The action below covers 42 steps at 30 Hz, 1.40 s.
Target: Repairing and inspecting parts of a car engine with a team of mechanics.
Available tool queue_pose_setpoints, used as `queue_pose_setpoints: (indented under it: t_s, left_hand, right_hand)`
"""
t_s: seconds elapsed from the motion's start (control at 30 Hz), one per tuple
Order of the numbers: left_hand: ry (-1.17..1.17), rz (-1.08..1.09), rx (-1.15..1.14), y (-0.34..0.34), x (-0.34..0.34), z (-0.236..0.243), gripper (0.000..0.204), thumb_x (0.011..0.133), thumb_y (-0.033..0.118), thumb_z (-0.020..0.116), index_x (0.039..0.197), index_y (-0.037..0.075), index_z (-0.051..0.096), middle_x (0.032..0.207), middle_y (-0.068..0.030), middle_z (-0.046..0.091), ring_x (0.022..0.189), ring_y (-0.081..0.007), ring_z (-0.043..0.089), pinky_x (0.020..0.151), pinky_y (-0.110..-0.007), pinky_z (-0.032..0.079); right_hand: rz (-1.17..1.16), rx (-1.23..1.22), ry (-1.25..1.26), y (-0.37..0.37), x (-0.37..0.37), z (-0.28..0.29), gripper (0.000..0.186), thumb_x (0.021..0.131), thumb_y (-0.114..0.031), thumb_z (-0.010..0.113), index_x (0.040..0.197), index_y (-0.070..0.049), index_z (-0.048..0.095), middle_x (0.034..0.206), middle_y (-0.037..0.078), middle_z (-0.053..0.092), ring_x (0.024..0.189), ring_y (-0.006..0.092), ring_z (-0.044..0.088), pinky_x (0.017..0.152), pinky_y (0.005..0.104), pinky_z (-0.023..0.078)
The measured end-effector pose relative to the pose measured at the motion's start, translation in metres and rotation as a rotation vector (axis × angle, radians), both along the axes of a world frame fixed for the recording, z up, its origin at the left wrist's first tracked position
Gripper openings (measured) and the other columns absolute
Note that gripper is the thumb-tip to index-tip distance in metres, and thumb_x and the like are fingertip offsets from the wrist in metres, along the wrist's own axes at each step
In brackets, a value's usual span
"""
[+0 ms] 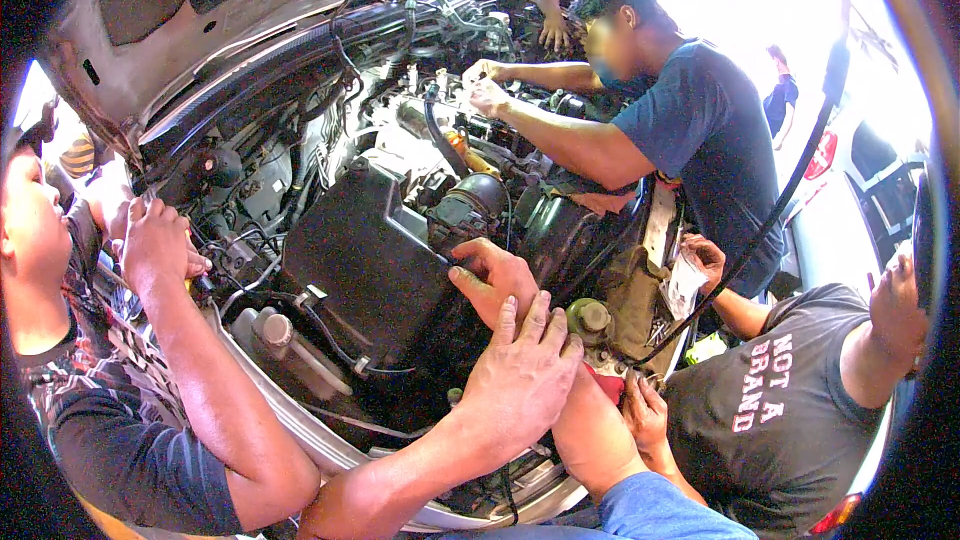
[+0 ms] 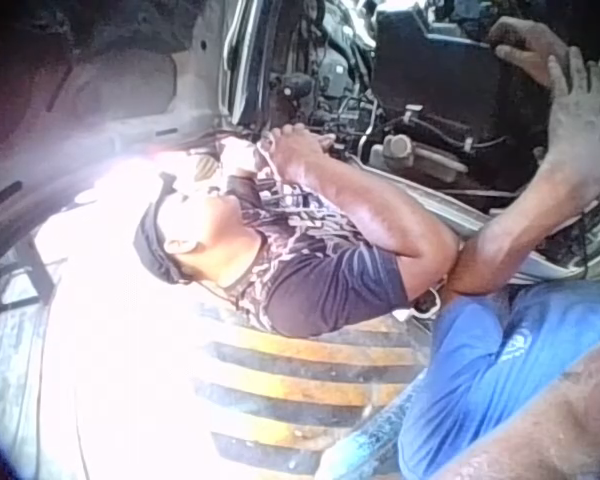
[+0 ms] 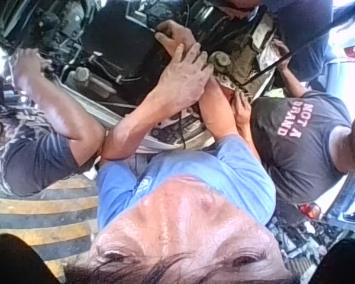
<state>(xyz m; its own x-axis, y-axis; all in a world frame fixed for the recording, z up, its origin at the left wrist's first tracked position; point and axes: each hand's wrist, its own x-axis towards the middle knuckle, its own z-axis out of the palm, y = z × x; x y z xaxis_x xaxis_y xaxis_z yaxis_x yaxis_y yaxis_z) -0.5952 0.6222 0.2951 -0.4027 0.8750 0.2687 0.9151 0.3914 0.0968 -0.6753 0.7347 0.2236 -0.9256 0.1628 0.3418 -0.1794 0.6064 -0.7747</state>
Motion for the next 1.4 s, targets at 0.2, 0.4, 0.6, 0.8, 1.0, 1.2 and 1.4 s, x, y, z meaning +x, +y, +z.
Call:
queue_pose_setpoints:
  t_s: [0.2,0.4,0.6,0.8,1.0,1.2,1.4]
  left_hand:
    - [-0.001,0.002,-0.018,-0.0005,0.0007,0.0010,0.053,0.083,0.027,0.065,0.130,0.004,0.061,0.140,-0.0180,0.054,0.139,-0.0387,0.041,0.116,-0.060,0.026]
    - [-0.020,0.000,-0.037,-0.0004,0.0005,0.0015,0.054,0.083,0.027,0.065,0.130,0.003,0.060,0.141,-0.0182,0.053,0.140,-0.0387,0.040,0.116,-0.061,0.027]
    - [-0.011,-0.005,-0.040,-0.0007,0.0006,0.0024,0.054,0.084,0.027,0.064,0.132,0.003,0.060,0.142,-0.0187,0.053,0.139,-0.0395,0.040,0.116,-0.061,0.028]
    - [-0.043,-0.007,-0.030,-0.0011,0.0006,0.0037,0.053,0.085,0.025,0.062,0.132,0.003,0.059,0.143,-0.0194,0.052,0.141,-0.0388,0.039,0.116,-0.061,0.027]
    - [-0.051,-0.001,-0.039,-0.0017,0.0009,0.0038,0.052,0.085,0.024,0.062,0.132,0.003,0.059,0.143,-0.0195,0.052,0.142,-0.0387,0.038,0.116,-0.061,0.028]
    - [-0.033,0.001,-0.027,-0.0015,0.0006,0.0027,0.051,0.085,0.024,0.062,0.131,0.003,0.060,0.143,-0.0189,0.053,0.141,-0.0388,0.039,0.116,-0.061,0.028]
    - [-0.026,0.003,-0.029,-0.0020,0.0015,0.0005,0.052,0.085,0.026,0.062,0.131,0.004,0.060,0.143,-0.0185,0.052,0.140,-0.0386,0.041,0.116,-0.061,0.026]
  right_hand:
    - [-0.013,-0.001,-0.029,-0.0013,0.0004,0.0015,0.032,0.083,-0.019,0.077,0.112,-0.007,0.069,0.077,0.010,0.068,0.067,0.0189,0.063,0.065,0.0336,0.052]
    - [-0.018,0.009,-0.071,-0.0011,0.0009,0.0012,0.033,0.084,-0.020,0.077,0.113,-0.008,0.068,0.077,0.010,0.068,0.068,0.0188,0.063,0.066,0.0336,0.051]
    - [-0.036,0.020,-0.091,-0.0014,0.0016,0.0012,0.033,0.084,-0.021,0.076,0.114,-0.009,0.068,0.078,0.010,0.068,0.069,0.0187,0.063,0.066,0.0336,0.051]
    - [-0.005,-0.008,-0.074,-0.0014,0.0024,0.0029,0.032,0.085,-0.022,0.076,0.113,-0.008,0.068,0.083,0.011,0.071,0.074,0.0202,0.068,0.070,0.0341,0.054]
    - [-0.002,0.025,-0.050,-0.0017,0.0011,0.0019,0.032,0.084,-0.022,0.076,0.112,-0.008,0.068,0.083,0.011,0.070,0.073,0.0224,0.068,0.070,0.0348,0.054]
    - [0.011,0.009,-0.067,-0.0008,0.0018,0.0013,0.033,0.084,-0.023,0.077,0.112,-0.009,0.068,0.081,0.011,0.070,0.072,0.0235,0.067,0.069,0.0358,0.054]
    - [0.006,0.052,-0.077,-0.0011,0.0017,0.0029,0.034,0.084,-0.023,0.076,0.113,-0.009,0.068,0.082,0.011,0.069,0.074,0.0243,0.067,0.070,0.0361,0.054]
